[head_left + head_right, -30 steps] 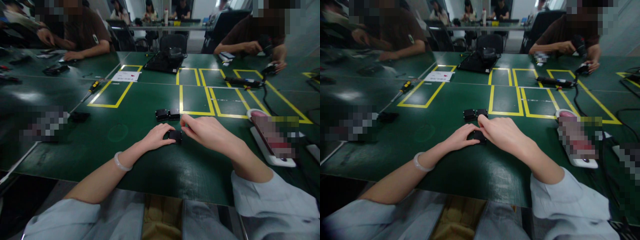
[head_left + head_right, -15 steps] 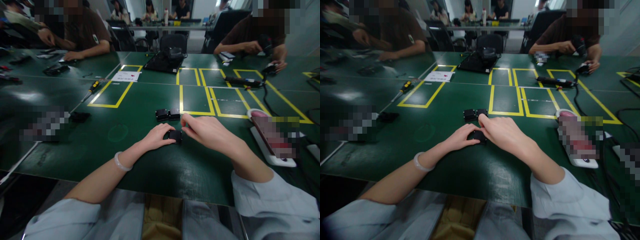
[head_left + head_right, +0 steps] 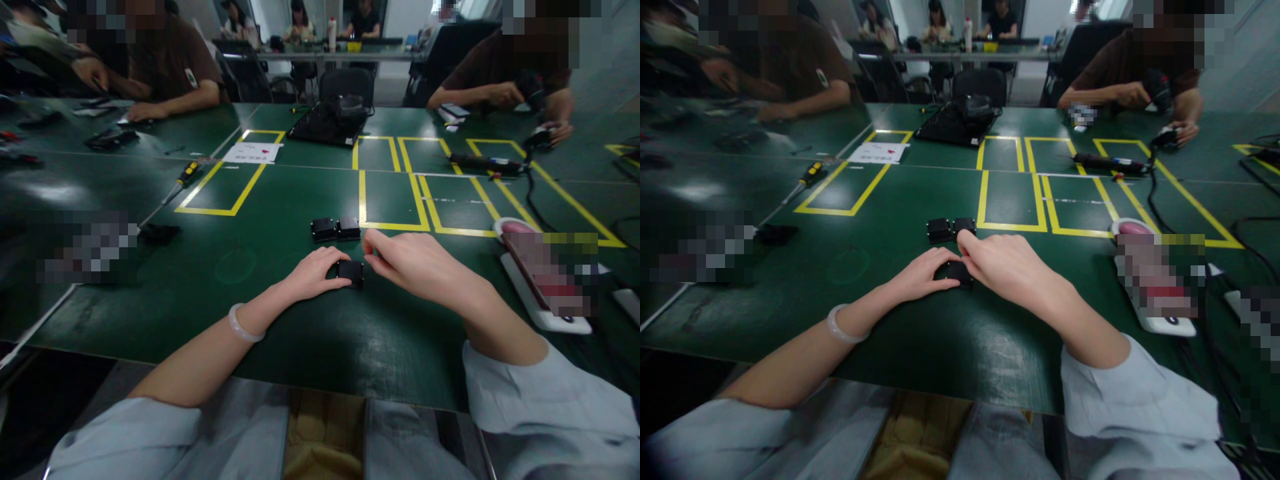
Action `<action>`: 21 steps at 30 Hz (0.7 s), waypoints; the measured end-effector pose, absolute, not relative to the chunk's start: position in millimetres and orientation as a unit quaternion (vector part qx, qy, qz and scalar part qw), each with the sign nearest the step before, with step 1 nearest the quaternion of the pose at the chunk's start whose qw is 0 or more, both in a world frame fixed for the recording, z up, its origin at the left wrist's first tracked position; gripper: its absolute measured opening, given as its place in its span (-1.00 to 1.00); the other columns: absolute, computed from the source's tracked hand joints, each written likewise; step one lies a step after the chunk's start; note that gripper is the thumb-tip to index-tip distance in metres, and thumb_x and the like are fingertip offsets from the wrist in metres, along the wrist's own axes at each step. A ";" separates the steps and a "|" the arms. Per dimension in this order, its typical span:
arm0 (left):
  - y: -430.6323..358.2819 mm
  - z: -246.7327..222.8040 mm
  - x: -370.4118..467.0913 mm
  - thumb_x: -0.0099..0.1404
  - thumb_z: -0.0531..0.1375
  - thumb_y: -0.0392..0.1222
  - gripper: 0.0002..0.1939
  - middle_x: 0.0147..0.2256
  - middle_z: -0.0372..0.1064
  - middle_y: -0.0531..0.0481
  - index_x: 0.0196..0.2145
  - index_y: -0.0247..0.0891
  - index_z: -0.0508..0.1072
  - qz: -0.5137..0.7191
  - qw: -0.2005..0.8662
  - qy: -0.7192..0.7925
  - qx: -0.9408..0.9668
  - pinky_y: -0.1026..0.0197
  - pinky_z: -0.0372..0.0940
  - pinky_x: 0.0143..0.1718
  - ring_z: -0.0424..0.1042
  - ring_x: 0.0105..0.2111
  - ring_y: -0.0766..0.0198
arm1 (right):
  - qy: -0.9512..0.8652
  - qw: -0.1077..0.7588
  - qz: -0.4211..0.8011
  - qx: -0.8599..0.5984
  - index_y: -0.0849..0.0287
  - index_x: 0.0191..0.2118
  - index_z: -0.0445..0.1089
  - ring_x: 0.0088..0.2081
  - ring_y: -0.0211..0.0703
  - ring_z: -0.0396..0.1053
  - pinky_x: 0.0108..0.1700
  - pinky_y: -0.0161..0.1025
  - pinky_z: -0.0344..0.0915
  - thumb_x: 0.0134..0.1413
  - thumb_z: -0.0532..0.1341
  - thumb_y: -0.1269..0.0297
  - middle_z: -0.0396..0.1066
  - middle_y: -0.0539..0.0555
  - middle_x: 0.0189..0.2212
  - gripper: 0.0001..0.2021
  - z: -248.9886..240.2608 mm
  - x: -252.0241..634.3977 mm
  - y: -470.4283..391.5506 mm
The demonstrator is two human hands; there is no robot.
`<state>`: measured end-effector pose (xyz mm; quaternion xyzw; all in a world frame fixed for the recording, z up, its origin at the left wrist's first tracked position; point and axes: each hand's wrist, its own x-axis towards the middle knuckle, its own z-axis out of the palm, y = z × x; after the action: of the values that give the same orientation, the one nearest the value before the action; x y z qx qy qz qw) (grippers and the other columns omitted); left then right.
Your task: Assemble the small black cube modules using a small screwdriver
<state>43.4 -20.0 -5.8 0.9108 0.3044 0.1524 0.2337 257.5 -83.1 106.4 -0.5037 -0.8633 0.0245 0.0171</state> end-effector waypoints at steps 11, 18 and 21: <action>-20.3 -5.2 42.7 0.31 0.21 0.08 -0.60 -0.10 0.37 -0.08 -0.02 -0.20 0.35 0.153 0.230 0.307 0.911 0.07 0.26 -0.08 0.35 -0.11 0.07 | -0.861 0.054 0.060 -0.503 0.14 -0.12 0.21 -0.45 -0.17 0.33 -0.46 -0.29 -0.07 0.29 0.01 0.15 0.43 0.03 -0.42 -0.81 107.1 256.7 -83.6; -20.1 -4.9 42.5 0.31 0.19 0.11 -0.59 -0.09 0.37 -0.09 0.00 -0.18 0.35 0.148 0.239 0.311 0.908 0.04 0.26 -0.07 0.35 -0.10 0.06 | -0.864 0.028 0.042 -0.500 0.15 -0.11 0.21 -0.50 -0.17 0.30 -0.48 -0.29 -0.12 0.28 -0.03 0.26 0.39 0.02 -0.48 -0.84 107.5 257.6 -83.1; -20.0 -4.8 42.4 0.31 0.19 0.12 -0.59 -0.08 0.37 -0.10 -0.02 -0.19 0.35 0.151 0.239 0.308 0.908 0.04 0.26 -0.05 0.35 -0.10 0.06 | -0.869 0.038 0.058 -0.491 0.16 -0.09 0.18 -0.48 -0.19 0.30 -0.48 -0.30 -0.11 0.20 0.02 0.31 0.40 0.02 -0.45 -0.83 108.4 258.3 -84.3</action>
<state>42.4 -20.0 -4.8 0.9083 0.3083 0.1510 0.2390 258.3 -84.3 108.4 -0.4906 -0.8686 0.0580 0.0377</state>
